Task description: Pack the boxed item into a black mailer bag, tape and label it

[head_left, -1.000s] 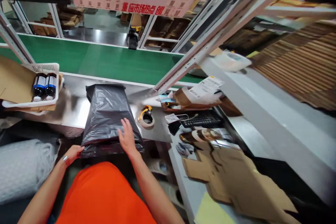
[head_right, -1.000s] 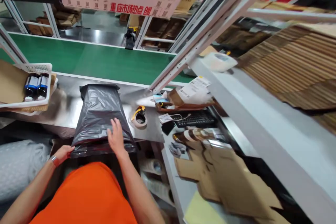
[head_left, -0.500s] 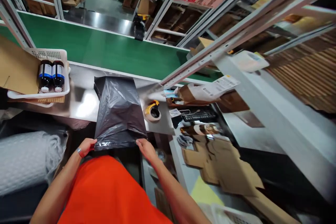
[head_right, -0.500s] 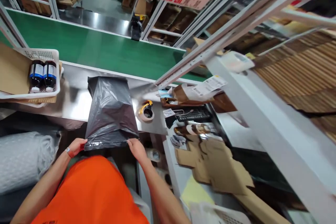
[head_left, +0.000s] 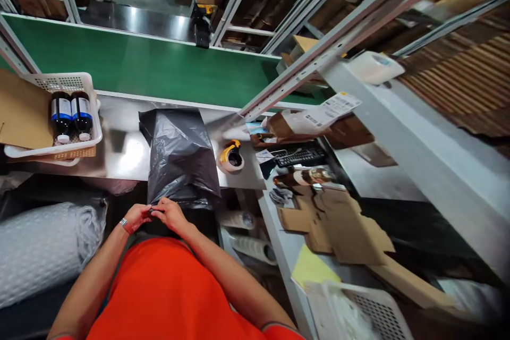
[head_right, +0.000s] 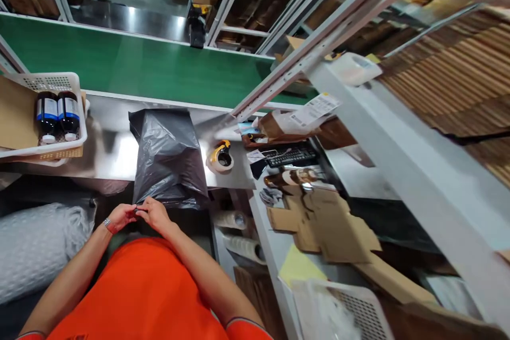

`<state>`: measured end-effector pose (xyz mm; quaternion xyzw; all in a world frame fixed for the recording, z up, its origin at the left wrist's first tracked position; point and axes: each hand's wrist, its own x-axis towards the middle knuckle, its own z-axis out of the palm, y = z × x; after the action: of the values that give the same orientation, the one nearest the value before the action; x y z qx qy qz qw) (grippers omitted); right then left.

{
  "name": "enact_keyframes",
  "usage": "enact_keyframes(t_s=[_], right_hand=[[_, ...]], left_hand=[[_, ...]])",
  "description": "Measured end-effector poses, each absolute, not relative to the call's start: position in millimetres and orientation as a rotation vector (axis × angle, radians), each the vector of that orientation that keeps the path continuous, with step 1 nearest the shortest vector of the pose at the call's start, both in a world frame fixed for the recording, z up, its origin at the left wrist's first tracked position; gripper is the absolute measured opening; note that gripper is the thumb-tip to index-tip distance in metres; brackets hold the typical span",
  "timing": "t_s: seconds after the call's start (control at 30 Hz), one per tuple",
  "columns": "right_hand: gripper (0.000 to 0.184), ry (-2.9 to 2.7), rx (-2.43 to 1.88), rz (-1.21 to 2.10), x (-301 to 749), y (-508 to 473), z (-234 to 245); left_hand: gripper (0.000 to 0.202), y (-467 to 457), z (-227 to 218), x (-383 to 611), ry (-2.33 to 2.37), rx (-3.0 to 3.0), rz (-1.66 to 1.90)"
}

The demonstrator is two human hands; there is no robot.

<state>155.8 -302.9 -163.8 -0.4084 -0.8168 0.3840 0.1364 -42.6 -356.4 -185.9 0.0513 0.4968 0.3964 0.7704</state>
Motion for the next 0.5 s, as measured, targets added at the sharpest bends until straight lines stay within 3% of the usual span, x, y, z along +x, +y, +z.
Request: enact_keyframes(t_s=[0.1,0.27,0.5], right_hand=[[0.014,-2.368,-1.026,1.075,158,-302,-161],[0.02,-2.226,-0.872,1.143,168,-310,-147],[0.024,-1.75,-1.344,1.466,313,-344,-130]], left_hand=[[0.031,-355,-178,-39,1.15,0.101,0.875],[0.027,-352,-159,-36,1.272,0.122,0.885],[0.026,-351,-131,-44,1.406,0.269,0.824]])
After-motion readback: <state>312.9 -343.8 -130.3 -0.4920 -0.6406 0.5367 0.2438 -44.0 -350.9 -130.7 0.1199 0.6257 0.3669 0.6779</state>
